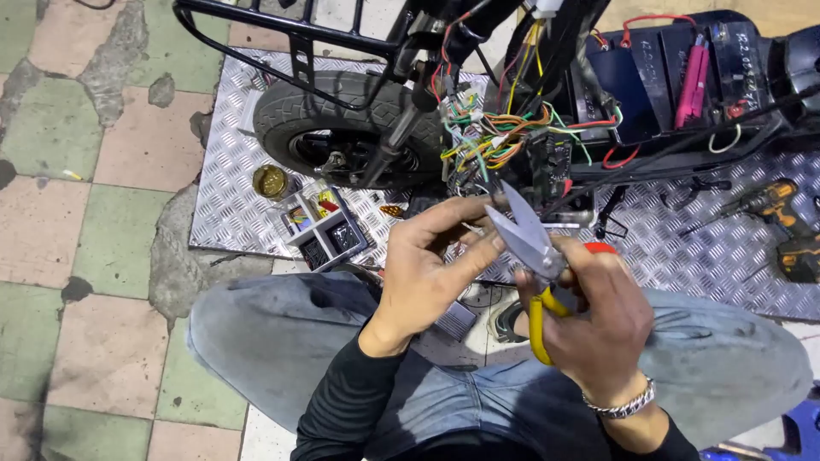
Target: Preparing and organizing the wiring harness of an electric scooter using scissors to cut and strip wires.
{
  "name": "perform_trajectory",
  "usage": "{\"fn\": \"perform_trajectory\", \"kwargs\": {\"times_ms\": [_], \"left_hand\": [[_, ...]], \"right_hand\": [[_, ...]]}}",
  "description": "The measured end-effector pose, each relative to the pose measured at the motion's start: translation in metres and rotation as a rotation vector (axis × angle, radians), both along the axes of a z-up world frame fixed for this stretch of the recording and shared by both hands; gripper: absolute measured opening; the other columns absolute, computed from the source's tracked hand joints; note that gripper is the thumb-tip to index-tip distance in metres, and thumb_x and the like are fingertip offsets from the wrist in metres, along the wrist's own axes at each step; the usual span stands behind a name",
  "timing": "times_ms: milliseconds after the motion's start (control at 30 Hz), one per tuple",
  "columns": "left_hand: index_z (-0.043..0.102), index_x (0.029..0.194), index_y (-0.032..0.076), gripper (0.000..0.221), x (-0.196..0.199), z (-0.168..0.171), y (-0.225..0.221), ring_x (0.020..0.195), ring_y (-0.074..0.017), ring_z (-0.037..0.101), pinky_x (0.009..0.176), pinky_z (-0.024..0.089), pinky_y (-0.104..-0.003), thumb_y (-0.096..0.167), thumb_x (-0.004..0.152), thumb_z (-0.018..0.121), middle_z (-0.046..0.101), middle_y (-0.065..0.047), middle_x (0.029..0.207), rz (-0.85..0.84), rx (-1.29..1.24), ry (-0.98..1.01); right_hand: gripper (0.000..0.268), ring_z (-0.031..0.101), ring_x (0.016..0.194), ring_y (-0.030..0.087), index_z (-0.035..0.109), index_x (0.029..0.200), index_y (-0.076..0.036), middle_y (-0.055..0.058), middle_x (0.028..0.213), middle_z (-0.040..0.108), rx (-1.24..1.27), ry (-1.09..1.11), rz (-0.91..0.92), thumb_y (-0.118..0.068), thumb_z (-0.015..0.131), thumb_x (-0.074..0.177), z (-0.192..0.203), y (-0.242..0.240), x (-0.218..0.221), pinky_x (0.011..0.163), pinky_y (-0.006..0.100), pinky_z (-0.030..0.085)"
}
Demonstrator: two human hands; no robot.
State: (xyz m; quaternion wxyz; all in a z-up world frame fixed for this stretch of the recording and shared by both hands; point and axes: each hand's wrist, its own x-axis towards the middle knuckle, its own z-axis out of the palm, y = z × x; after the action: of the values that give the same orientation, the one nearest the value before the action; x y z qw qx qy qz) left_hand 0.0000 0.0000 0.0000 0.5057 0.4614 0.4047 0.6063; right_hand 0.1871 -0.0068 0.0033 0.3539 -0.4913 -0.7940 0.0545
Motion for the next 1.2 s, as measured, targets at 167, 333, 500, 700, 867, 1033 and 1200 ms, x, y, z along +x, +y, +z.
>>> {"fn": "perform_trajectory", "kwargs": {"times_ms": [167,333,500,700,867,1033,1200], "left_hand": [[0.066,0.115,-0.011,0.032,0.003,0.013,-0.004,0.086,-0.0146,0.058,0.079,0.051,-0.026,-0.005,0.084,0.070,0.066,-0.010,0.105,0.025,0.103,0.157],[0.070,0.108,-0.007,0.024,0.006,0.021,-0.008,0.090,-0.0201,0.068,0.082,0.055,-0.029,-0.005,0.084,0.073,0.071,-0.012,0.106,0.145,0.174,0.313],[0.069,0.106,-0.007,0.022,0.006,0.020,-0.008,0.086,-0.0174,0.063,0.079,0.053,-0.027,-0.007,0.084,0.072,0.068,-0.010,0.101,0.151,0.163,0.289],[0.069,0.107,-0.007,0.023,0.007,0.019,-0.007,0.089,-0.0181,0.065,0.081,0.054,-0.027,-0.008,0.084,0.072,0.070,-0.011,0.107,0.195,0.174,0.317],[0.069,0.103,-0.008,0.019,0.006,0.018,-0.006,0.085,-0.0177,0.063,0.077,0.053,-0.028,-0.010,0.084,0.072,0.068,-0.010,0.102,0.207,0.200,0.313],[0.069,0.104,-0.008,0.020,0.007,0.016,-0.007,0.085,-0.0179,0.063,0.078,0.053,-0.028,-0.009,0.085,0.072,0.068,-0.011,0.102,0.209,0.192,0.311],[0.069,0.104,-0.007,0.019,0.008,0.015,-0.006,0.083,-0.0172,0.063,0.074,0.052,-0.027,-0.008,0.085,0.071,0.069,-0.010,0.101,0.205,0.176,0.323]], "right_hand": [[0.043,0.052,0.071,0.020,0.072,0.118,0.002,0.005,0.088,0.064,0.125,-0.105,-0.021,-0.008,0.090,0.081,-0.004,-0.001,0.003,0.067,0.035,0.044],[0.045,0.047,0.066,0.019,0.073,0.122,0.001,0.002,0.074,0.051,0.137,-0.095,-0.022,-0.007,0.090,0.081,-0.012,0.001,0.004,0.060,0.033,0.040],[0.049,0.045,0.063,0.019,0.073,0.125,0.002,0.005,0.075,0.051,0.167,-0.129,-0.027,-0.008,0.090,0.080,-0.015,0.003,0.005,0.058,0.034,0.039],[0.055,0.044,0.064,0.019,0.072,0.130,0.001,0.005,0.077,0.051,0.148,-0.160,-0.026,-0.010,0.090,0.080,-0.014,0.004,0.004,0.059,0.034,0.039],[0.055,0.047,0.065,0.020,0.071,0.130,0.001,0.005,0.079,0.053,0.162,-0.161,-0.021,-0.005,0.089,0.078,-0.014,0.005,0.001,0.060,0.035,0.041],[0.056,0.048,0.063,0.017,0.072,0.128,0.001,0.004,0.080,0.056,0.141,-0.145,0.002,-0.004,0.088,0.076,-0.019,0.007,0.003,0.056,0.033,0.040],[0.050,0.047,0.061,0.015,0.071,0.126,0.001,0.003,0.078,0.056,0.147,-0.127,0.013,-0.004,0.087,0.079,-0.024,0.009,-0.001,0.052,0.031,0.039]]}}
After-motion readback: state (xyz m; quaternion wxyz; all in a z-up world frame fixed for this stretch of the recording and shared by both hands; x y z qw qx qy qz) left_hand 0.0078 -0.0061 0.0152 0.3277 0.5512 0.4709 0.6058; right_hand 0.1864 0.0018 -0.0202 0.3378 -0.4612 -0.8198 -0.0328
